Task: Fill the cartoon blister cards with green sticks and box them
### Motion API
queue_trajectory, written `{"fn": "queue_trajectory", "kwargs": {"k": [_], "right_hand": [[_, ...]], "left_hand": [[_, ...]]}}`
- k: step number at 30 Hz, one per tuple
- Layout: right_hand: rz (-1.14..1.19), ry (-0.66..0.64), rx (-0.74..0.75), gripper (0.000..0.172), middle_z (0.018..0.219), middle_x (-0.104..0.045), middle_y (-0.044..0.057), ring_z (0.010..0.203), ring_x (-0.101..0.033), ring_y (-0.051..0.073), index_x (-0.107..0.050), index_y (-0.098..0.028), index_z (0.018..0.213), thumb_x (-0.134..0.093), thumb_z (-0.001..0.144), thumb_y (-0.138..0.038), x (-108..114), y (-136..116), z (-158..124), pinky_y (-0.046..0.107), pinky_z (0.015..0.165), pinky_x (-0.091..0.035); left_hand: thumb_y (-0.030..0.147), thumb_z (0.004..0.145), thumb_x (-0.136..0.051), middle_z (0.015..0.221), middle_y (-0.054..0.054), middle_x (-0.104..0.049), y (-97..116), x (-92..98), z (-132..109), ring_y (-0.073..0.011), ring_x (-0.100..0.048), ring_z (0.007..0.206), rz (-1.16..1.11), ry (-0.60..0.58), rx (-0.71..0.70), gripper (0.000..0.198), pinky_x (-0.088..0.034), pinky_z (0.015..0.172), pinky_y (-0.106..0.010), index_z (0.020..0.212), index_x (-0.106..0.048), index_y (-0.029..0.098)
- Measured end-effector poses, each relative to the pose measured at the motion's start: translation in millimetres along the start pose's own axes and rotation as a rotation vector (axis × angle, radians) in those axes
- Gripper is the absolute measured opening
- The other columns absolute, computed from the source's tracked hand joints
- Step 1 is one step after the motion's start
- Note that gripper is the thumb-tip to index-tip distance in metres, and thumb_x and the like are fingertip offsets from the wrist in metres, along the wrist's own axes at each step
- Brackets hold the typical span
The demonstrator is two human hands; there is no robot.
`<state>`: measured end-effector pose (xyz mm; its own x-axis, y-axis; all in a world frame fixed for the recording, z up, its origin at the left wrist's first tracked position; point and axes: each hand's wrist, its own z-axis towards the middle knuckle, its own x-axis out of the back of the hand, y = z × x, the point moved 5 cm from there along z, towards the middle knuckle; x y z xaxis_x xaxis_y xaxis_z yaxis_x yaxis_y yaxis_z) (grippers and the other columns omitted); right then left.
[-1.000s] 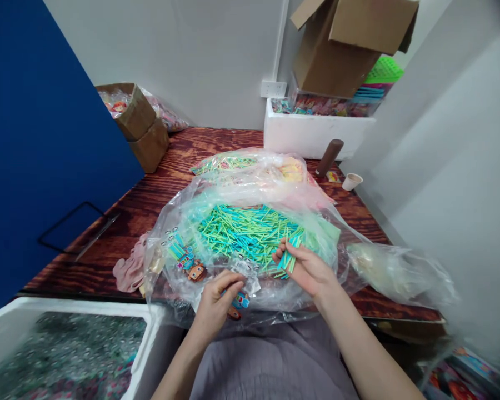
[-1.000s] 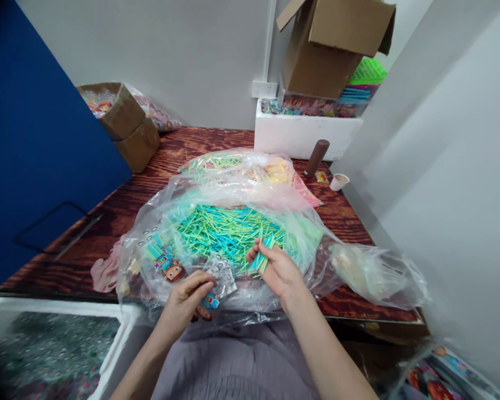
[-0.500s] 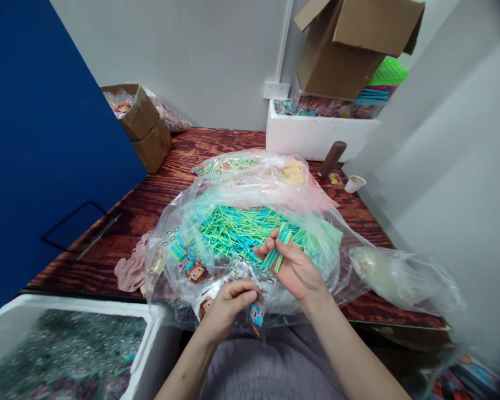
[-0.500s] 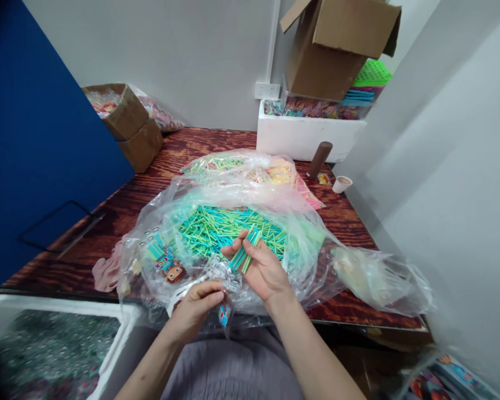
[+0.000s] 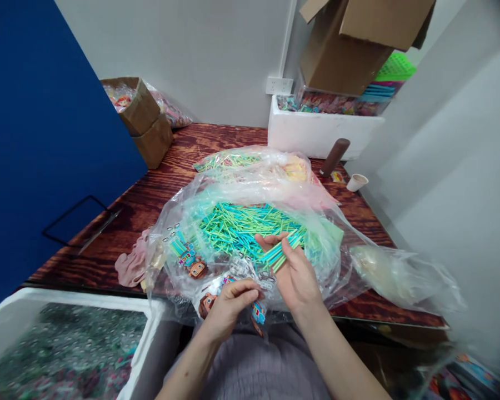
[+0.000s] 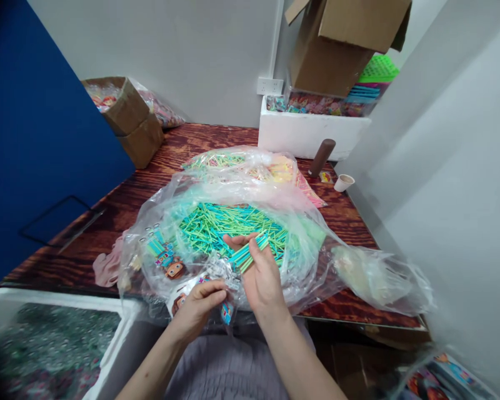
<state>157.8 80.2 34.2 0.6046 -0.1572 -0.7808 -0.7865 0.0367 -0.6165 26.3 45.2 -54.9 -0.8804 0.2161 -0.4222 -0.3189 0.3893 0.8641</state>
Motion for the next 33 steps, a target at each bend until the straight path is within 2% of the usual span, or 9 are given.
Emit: {"fn": "queue_trajectory", "kwargs": {"k": [7, 14, 17, 22, 24, 26, 28, 30, 33], "right_hand": [[-0.089, 0.063, 0.015, 0.015, 0.089, -0.073, 0.001, 0.103, -0.067, 0.025, -0.062, -0.024, 0.089, -0.072, 0.081, -0.031, 9, 5, -15, 0.048, 0.106, -0.040], [-0.164, 0.113, 0.039, 0.017, 0.086, -0.073, 0.000, 0.094, -0.070, 0.025, -0.062, -0.024, 0.091, -0.071, 0.082, -0.035, 17, 1, -30, 0.048, 0.103, -0.040], [-0.272, 0.075, -0.007, 0.017, 0.089, -0.074, 0.002, 0.098, -0.067, 0.025, -0.063, -0.023, 0.089, -0.070, 0.083, -0.038, 16, 5, -33, 0.047, 0.104, -0.038], [-0.572, -0.082, -0.130, 0.019, 0.113, -0.071, 0.005, 0.124, -0.052, 0.024, -0.067, -0.022, 0.088, -0.068, 0.084, -0.041, 12, 7, -33, 0.041, 0.113, -0.025], [-0.637, -0.130, -0.188, 0.023, 0.123, -0.066, 0.005, 0.127, -0.049, 0.024, -0.068, -0.023, 0.098, -0.070, 0.083, -0.040, 11, 4, -32, 0.040, 0.112, -0.027], [-0.655, -0.133, -0.210, 0.038, 0.128, -0.062, 0.004, 0.127, -0.050, 0.023, -0.061, -0.026, 0.117, -0.070, 0.082, -0.039, 9, -4, -32, 0.039, 0.109, -0.032], [-0.668, -0.120, -0.168, 0.055, 0.129, -0.061, 0.003, 0.123, -0.052, 0.022, -0.049, -0.030, 0.133, -0.070, 0.083, -0.037, 7, -14, -31, 0.036, 0.105, -0.037], [-0.717, -0.116, -0.073, 0.061, 0.124, -0.062, 0.001, 0.115, -0.056, 0.020, -0.042, -0.033, 0.138, -0.069, 0.083, -0.034, 3, -27, -30, 0.033, 0.099, -0.042], [-0.893, -0.172, 0.055, 0.036, 0.114, -0.063, 0.001, 0.104, -0.058, 0.020, -0.058, -0.030, 0.121, -0.064, 0.087, -0.031, -6, -42, -31, 0.029, 0.089, -0.045]], "left_hand": [[0.038, 0.068, -0.080, 0.081, -0.004, -0.073, 0, 3.4, -1, -0.0159, -0.062, 0.076, 0.002, 0.094, -0.027, 0.024, -0.046, 0.075, -0.026, 0.083, -0.077, 0.018], [0.041, 0.070, -0.078, 0.080, -0.005, -0.071, -1, 2.6, -2, -0.0169, -0.061, 0.075, 0.097, 0.072, -0.038, 0.027, -0.046, 0.073, -0.027, 0.083, -0.077, 0.017], [0.040, 0.073, -0.075, 0.080, -0.005, -0.071, 6, 0.3, -1, -0.0182, -0.061, 0.078, 0.183, 0.031, -0.085, 0.024, -0.046, 0.075, -0.028, 0.081, -0.077, 0.017], [0.039, 0.074, -0.074, 0.083, -0.005, -0.072, 18, 2.4, 0, -0.0186, -0.061, 0.080, 0.270, 0.054, -0.154, 0.023, -0.047, 0.075, -0.028, 0.085, -0.078, 0.019], [0.040, 0.073, -0.074, 0.081, -0.005, -0.072, 21, 1.4, 0, -0.0180, -0.062, 0.077, 0.247, 0.065, -0.159, 0.025, -0.048, 0.072, -0.027, 0.085, -0.078, 0.019], [0.040, 0.072, -0.075, 0.081, -0.005, -0.072, 27, -1.1, 1, -0.0180, -0.062, 0.075, 0.209, 0.086, -0.163, 0.026, -0.050, 0.072, -0.028, 0.087, -0.077, 0.018], [0.039, 0.071, -0.076, 0.084, -0.005, -0.072, 34, -5.2, 2, -0.0181, -0.063, 0.074, 0.176, 0.100, -0.168, 0.027, -0.052, 0.071, -0.029, 0.088, -0.077, 0.018], [0.038, 0.071, -0.076, 0.087, -0.005, -0.072, 42, -10.7, 3, -0.0179, -0.063, 0.074, 0.162, 0.096, -0.187, 0.027, -0.053, 0.068, -0.028, 0.089, -0.076, 0.018], [0.037, 0.072, -0.076, 0.091, -0.005, -0.070, 53, -18.8, 6, -0.0175, -0.061, 0.076, 0.165, 0.080, -0.223, 0.027, -0.052, 0.058, -0.024, 0.091, -0.075, 0.019]]}}
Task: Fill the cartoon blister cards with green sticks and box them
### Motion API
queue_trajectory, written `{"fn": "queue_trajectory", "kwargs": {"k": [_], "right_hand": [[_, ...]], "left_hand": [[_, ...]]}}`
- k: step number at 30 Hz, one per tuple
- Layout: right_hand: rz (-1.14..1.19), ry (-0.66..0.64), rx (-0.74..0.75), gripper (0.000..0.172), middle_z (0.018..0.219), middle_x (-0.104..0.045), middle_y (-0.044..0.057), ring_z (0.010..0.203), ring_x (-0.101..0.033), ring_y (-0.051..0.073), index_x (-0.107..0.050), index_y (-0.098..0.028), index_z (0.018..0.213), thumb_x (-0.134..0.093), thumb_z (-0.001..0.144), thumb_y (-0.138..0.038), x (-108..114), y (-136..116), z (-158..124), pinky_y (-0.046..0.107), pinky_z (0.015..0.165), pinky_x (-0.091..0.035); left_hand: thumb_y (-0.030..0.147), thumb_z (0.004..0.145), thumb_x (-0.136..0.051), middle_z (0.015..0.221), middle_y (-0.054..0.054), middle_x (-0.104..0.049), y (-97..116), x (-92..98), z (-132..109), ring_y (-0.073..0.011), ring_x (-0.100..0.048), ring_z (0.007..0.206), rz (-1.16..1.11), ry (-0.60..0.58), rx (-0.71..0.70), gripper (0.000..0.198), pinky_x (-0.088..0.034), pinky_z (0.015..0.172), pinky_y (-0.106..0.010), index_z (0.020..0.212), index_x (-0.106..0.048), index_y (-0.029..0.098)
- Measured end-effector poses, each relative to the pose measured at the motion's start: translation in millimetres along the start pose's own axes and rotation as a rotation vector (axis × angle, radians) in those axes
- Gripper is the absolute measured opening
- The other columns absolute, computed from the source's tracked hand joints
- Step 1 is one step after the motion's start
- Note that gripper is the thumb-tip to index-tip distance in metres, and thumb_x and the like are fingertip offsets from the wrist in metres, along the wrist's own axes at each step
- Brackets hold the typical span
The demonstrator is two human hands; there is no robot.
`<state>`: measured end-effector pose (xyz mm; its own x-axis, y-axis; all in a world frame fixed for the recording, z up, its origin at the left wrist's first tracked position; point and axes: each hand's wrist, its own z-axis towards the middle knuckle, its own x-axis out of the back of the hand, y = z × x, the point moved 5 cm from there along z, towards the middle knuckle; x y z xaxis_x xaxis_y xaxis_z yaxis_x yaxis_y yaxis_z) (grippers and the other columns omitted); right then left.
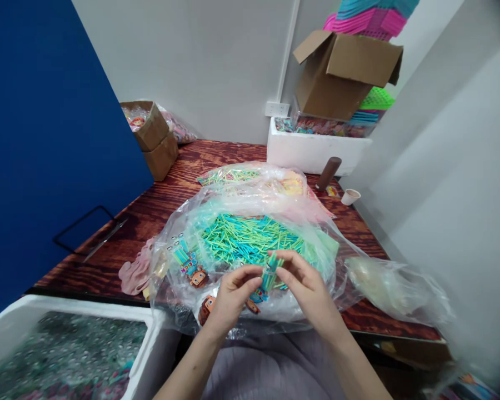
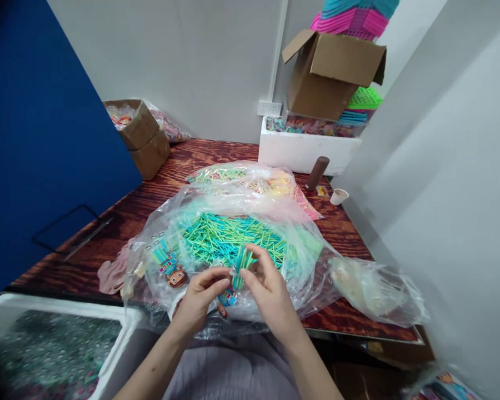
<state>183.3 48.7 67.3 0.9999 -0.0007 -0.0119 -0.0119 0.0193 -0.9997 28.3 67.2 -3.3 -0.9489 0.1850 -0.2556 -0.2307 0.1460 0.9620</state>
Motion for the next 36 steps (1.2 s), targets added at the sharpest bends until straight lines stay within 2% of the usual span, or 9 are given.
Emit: {"fn": "queue_trajectory", "kwargs": {"k": [2, 6, 10, 15, 19, 22, 26, 30, 36], "right_hand": [[-0.128, -0.013, 0.068, 0.017, 0.109, -0.064, 0.003, 0.099, -0.058, 0.020, -0.064, -0.026, 0.104, -0.060, 0.088, -0.030, 2, -8, -1, 0.029, 0.085, -0.044], [-0.247, 0.047, 0.129, 0.018, 0.097, -0.062, 0.001, 0.089, -0.059, 0.018, -0.059, -0.027, 0.108, -0.057, 0.090, -0.027, 7, -13, -2, 0.028, 0.078, -0.045], [-0.420, 0.078, 0.206, 0.010, 0.090, -0.060, 0.001, 0.083, -0.059, 0.018, -0.059, -0.024, 0.097, -0.057, 0.088, -0.020, 8, -18, -3, 0.028, 0.074, -0.045], [-0.538, 0.130, 0.284, 0.022, 0.082, -0.058, 0.001, 0.074, -0.057, 0.018, -0.057, -0.025, 0.110, -0.052, 0.090, -0.018, 10, -28, -6, 0.030, 0.072, -0.044], [-0.628, 0.194, 0.464, 0.028, 0.094, -0.062, 0.004, 0.086, -0.060, 0.020, -0.055, -0.027, 0.115, -0.049, 0.091, -0.014, 8, -41, -14, 0.033, 0.079, -0.045], [-0.685, 0.147, 0.546, 0.032, 0.100, -0.063, 0.005, 0.091, -0.060, 0.022, -0.055, -0.028, 0.118, -0.049, 0.091, -0.011, 2, -43, -16, 0.035, 0.082, -0.044], [-0.670, 0.138, 0.538, 0.030, 0.099, -0.063, 0.005, 0.089, -0.060, 0.021, -0.054, -0.027, 0.116, -0.048, 0.092, -0.010, 0, -39, -14, 0.033, 0.080, -0.045], [-0.623, 0.083, 0.468, 0.023, 0.094, -0.061, 0.004, 0.089, -0.058, 0.020, -0.058, -0.026, 0.108, -0.047, 0.093, -0.013, 1, -37, -11, 0.032, 0.079, -0.044], [-0.420, -0.089, 0.291, 0.010, 0.120, -0.056, 0.006, 0.118, -0.049, 0.024, -0.061, -0.026, 0.100, -0.056, 0.092, -0.026, -2, -33, -5, 0.036, 0.096, -0.040]], "left_hand": [[0.038, 0.072, -0.076, 0.089, -0.005, -0.068, 5, -4.1, 3, -0.0169, -0.060, 0.075, -0.002, -0.003, -0.018, 0.027, -0.050, 0.051, -0.021, 0.091, -0.074, 0.018], [0.033, 0.075, -0.075, 0.084, -0.002, -0.065, 11, -10.0, 5, -0.0145, -0.059, 0.076, -0.041, 0.005, -0.089, 0.022, -0.053, 0.060, -0.021, 0.091, -0.073, 0.019], [0.030, 0.075, -0.075, 0.089, -0.001, -0.066, 11, -12.1, 4, -0.0136, -0.059, 0.077, -0.057, 0.020, -0.103, 0.019, -0.053, 0.066, -0.022, 0.090, -0.071, 0.020], [0.028, 0.075, -0.075, 0.088, 0.000, -0.065, 18, -14.7, 4, -0.0117, -0.057, 0.073, -0.089, 0.010, -0.085, 0.016, -0.051, 0.068, -0.023, 0.087, -0.068, 0.020], [0.028, 0.074, -0.076, 0.083, 0.001, -0.063, 28, -18.6, 6, -0.0120, -0.057, 0.076, -0.068, -0.057, -0.100, 0.017, -0.048, 0.072, -0.022, 0.085, -0.066, 0.019], [0.031, 0.072, -0.077, 0.080, 0.001, -0.063, 31, -19.2, 9, -0.0132, -0.056, 0.075, -0.038, -0.090, -0.096, 0.023, -0.046, 0.072, -0.024, 0.089, -0.067, 0.019], [0.039, 0.075, -0.073, 0.080, -0.001, -0.063, 29, -21.4, 11, -0.0156, -0.055, 0.076, 0.015, -0.164, -0.079, 0.025, -0.046, 0.074, -0.027, 0.087, -0.069, 0.017], [0.040, 0.077, -0.072, 0.069, 0.001, -0.055, 30, -21.1, 10, -0.0127, -0.049, 0.067, 0.092, -0.178, -0.096, 0.025, -0.042, 0.065, -0.024, 0.076, -0.067, 0.015], [0.039, 0.081, -0.067, 0.071, 0.000, -0.056, 31, -23.1, 5, -0.0129, -0.047, 0.068, 0.179, -0.231, -0.102, 0.024, -0.039, 0.064, -0.024, 0.081, -0.069, 0.015]]}}
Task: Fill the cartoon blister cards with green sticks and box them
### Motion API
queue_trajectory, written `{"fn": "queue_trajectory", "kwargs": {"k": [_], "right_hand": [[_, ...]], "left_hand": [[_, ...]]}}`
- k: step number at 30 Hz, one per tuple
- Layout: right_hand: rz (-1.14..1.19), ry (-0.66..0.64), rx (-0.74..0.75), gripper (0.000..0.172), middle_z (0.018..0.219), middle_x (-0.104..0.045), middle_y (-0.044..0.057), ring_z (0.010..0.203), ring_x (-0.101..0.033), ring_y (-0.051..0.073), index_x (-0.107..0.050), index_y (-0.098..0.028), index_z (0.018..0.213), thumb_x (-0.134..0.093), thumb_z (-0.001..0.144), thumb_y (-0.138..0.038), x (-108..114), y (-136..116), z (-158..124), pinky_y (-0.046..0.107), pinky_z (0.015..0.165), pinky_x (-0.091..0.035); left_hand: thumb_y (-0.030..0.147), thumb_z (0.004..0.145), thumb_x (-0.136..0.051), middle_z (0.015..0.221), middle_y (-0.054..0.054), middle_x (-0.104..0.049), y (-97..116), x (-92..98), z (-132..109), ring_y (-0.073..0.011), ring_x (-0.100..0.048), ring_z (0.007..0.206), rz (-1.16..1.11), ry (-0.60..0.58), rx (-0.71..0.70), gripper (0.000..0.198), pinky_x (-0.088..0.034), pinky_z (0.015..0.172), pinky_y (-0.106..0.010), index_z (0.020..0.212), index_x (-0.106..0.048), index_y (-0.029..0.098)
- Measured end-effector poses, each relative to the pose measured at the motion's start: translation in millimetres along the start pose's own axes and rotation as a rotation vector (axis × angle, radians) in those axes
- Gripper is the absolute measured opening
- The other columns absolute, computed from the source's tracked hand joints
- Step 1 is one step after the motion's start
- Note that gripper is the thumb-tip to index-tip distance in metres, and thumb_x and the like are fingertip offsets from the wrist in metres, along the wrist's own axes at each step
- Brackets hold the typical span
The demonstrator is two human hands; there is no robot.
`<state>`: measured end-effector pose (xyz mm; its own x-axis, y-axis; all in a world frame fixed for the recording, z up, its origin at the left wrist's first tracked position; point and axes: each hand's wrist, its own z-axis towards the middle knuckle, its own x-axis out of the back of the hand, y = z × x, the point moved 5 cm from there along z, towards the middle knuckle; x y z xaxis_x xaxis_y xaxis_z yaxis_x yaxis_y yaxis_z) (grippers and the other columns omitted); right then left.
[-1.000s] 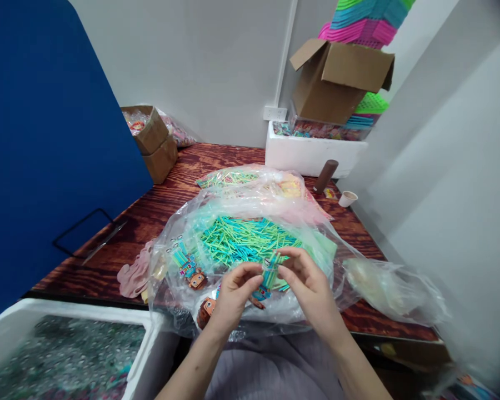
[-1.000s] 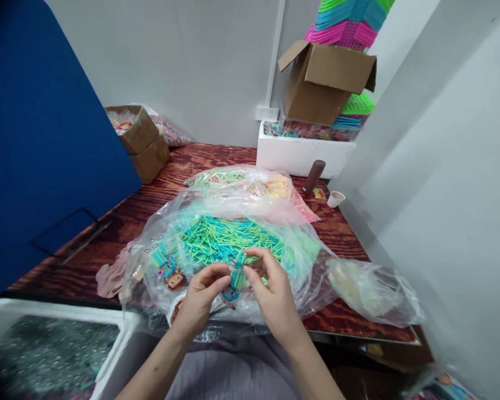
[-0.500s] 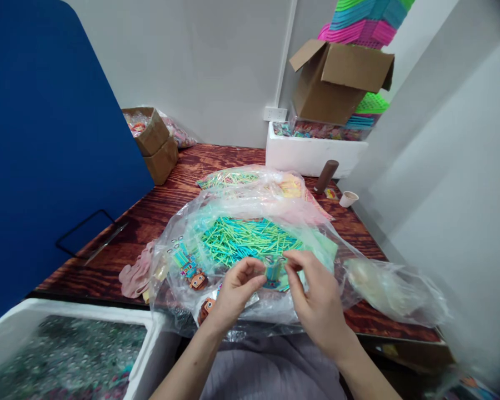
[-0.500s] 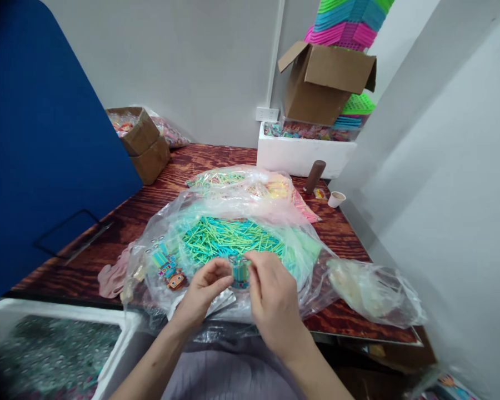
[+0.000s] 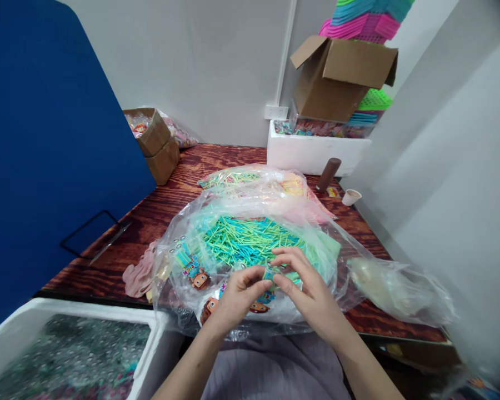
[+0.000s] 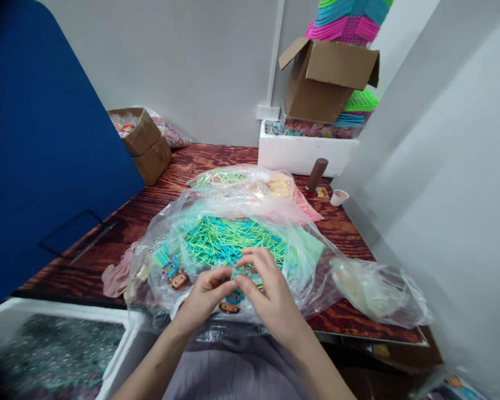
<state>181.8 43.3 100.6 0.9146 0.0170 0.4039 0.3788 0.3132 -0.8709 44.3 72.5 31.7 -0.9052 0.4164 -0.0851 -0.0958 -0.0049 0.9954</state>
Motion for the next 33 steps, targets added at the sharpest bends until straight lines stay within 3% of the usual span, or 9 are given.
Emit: {"fn": "queue_trajectory", "kwargs": {"k": [3, 7, 12, 14, 18, 25, 33], "right_hand": [[0.099, -0.011, -0.071, 0.006, 0.122, -0.055, 0.005, 0.121, -0.048, 0.024, -0.058, -0.026, 0.096, -0.057, 0.090, -0.025, -5, 6, 0, 0.035, 0.095, -0.042], [0.110, 0.035, -0.128, 0.014, 0.123, -0.055, 0.005, 0.115, -0.052, 0.022, -0.055, -0.026, 0.103, -0.056, 0.089, -0.022, -9, 14, -3, 0.033, 0.089, -0.046], [-0.034, -0.052, -0.020, 0.007, 0.107, -0.059, 0.004, 0.110, -0.054, 0.021, -0.058, -0.023, 0.089, -0.054, 0.090, -0.018, -16, 6, -4, 0.034, 0.093, -0.043], [-0.070, -0.061, 0.006, 0.009, 0.108, -0.059, 0.004, 0.108, -0.054, 0.020, -0.059, -0.023, 0.094, -0.054, 0.090, -0.017, -19, 3, -4, 0.033, 0.092, -0.043], [-0.083, -0.001, 0.035, 0.017, 0.111, -0.059, 0.004, 0.109, -0.054, 0.019, -0.060, -0.025, 0.105, -0.052, 0.092, -0.017, -21, 0, -5, 0.032, 0.093, -0.043], [-0.162, -0.097, 0.008, 0.009, 0.098, -0.062, 0.004, 0.102, -0.056, 0.021, -0.063, -0.022, 0.089, -0.055, 0.091, -0.018, -24, 9, 0, 0.034, 0.091, -0.044], [-0.067, -0.064, -0.033, 0.020, 0.118, -0.061, 0.007, 0.117, -0.053, 0.024, -0.066, -0.026, 0.106, -0.052, 0.094, -0.033, -25, 17, -3, 0.039, 0.099, -0.043]], "left_hand": [[0.037, 0.083, -0.065, 0.073, 0.000, -0.058, 1, -0.3, -2, -0.0132, -0.048, 0.070, 0.025, -0.015, -0.001, 0.022, -0.039, 0.066, -0.024, 0.085, -0.070, 0.015], [0.037, 0.080, -0.067, 0.070, 0.001, -0.056, -1, 4.0, -5, -0.0123, -0.047, 0.067, -0.044, 0.021, 0.015, 0.023, -0.039, 0.063, -0.023, 0.078, -0.068, 0.014], [0.036, 0.082, -0.066, 0.074, 0.000, -0.060, -6, 7.5, -8, -0.0135, -0.051, 0.071, -0.033, 0.010, 0.013, 0.022, -0.041, 0.067, -0.024, 0.082, -0.071, 0.014], [0.037, 0.083, -0.065, 0.075, -0.001, -0.062, -6, 9.1, -9, -0.0145, -0.052, 0.072, -0.020, 0.019, 0.012, 0.024, -0.042, 0.068, -0.024, 0.084, -0.072, 0.014], [0.038, 0.084, -0.064, 0.072, -0.001, -0.062, -3, 11.7, -9, -0.0144, -0.051, 0.071, 0.009, 0.034, -0.004, 0.025, -0.040, 0.067, -0.024, 0.083, -0.073, 0.014], [0.033, 0.083, -0.065, 0.082, -0.004, -0.069, -8, 14.3, -10, -0.0171, -0.057, 0.078, -0.029, 0.054, -0.005, 0.021, -0.043, 0.074, -0.026, 0.087, -0.075, 0.015], [0.036, 0.077, -0.072, 0.068, 0.001, -0.057, -19, 17.5, -15, -0.0108, -0.047, 0.064, -0.182, 0.187, 0.069, 0.022, -0.038, 0.062, -0.021, 0.076, -0.070, 0.015]]}}
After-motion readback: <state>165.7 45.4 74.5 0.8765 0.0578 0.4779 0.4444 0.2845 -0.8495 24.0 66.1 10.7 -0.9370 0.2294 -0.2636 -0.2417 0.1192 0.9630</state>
